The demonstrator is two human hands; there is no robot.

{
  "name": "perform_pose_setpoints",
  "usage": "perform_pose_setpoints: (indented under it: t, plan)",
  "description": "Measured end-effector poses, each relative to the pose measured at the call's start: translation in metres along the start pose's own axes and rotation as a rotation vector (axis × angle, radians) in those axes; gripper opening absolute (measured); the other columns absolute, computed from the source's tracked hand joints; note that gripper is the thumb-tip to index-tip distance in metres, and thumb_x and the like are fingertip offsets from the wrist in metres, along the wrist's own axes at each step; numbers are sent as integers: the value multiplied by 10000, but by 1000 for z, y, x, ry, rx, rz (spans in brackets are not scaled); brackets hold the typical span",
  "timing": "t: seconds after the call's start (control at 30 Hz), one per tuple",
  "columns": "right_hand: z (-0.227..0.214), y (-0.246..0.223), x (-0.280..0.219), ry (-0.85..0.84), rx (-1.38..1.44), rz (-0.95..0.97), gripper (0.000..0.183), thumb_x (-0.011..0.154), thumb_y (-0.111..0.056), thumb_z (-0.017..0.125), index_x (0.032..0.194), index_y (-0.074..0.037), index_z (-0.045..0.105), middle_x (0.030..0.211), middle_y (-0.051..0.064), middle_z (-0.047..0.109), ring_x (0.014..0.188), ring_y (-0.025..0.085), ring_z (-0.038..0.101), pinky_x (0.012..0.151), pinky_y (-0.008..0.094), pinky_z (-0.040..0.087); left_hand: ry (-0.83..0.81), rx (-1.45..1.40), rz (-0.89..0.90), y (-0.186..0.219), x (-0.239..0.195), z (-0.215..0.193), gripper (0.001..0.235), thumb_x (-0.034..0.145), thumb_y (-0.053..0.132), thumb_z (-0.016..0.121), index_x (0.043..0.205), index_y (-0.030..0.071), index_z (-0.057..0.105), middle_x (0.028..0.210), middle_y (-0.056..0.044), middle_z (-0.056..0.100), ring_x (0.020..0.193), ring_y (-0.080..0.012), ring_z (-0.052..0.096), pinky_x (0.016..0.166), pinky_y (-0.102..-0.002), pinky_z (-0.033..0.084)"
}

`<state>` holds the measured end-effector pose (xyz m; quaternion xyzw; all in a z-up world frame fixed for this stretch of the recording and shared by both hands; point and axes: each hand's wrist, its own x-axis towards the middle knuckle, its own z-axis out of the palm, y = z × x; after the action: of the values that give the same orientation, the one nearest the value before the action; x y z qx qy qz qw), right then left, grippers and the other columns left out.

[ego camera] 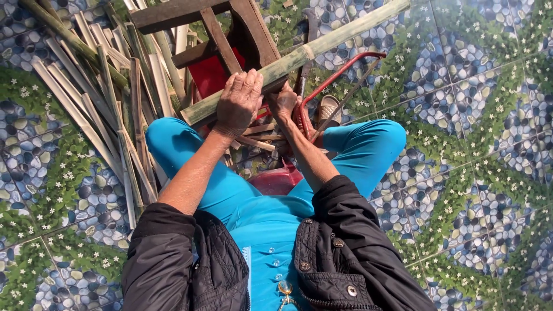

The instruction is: The person sits cross-legged on a tiled floor and uses a red bow saw to cut a long bamboo pole resting on a small wooden stand. The person repeatedly positions the bamboo, saws through it, and adjusts the pole to continue cutting.

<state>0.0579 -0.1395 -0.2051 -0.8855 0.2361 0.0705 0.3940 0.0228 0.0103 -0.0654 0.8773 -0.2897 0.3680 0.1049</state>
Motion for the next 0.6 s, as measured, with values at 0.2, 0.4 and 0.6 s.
perform_pose_setpoints:
  t: [0.2, 0.4, 0.6]
  plan:
    - [-3, -14, -23, 86, 201, 74, 249, 640, -322, 799, 851, -252, 687, 874, 12, 777, 1026, 313, 712, 948, 463, 559, -19, -27, 71, -15, -7, 3, 497, 817, 255, 774, 1243, 15, 687, 1205, -194, 668, 1068, -341, 645, 1031, -478, 474]
    - [0, -15, -30, 88, 274, 111, 224, 635, -385, 842, 807, -309, 720, 845, -14, 766, 994, 292, 718, 894, 446, 577, -33, -108, 102, -28, -10, 1, 526, 802, 274, 781, 1259, 31, 689, 1219, -173, 670, 1075, -334, 645, 1026, -478, 483]
    - [-29, -31, -42, 13, 83, 83, 360, 681, -503, 748, 888, -220, 669, 887, 88, 752, 987, 392, 713, 893, 549, 569, -32, -139, 76, -26, -6, -2, 503, 802, 250, 773, 1245, 27, 694, 1218, -169, 669, 1074, -327, 639, 1019, -466, 483]
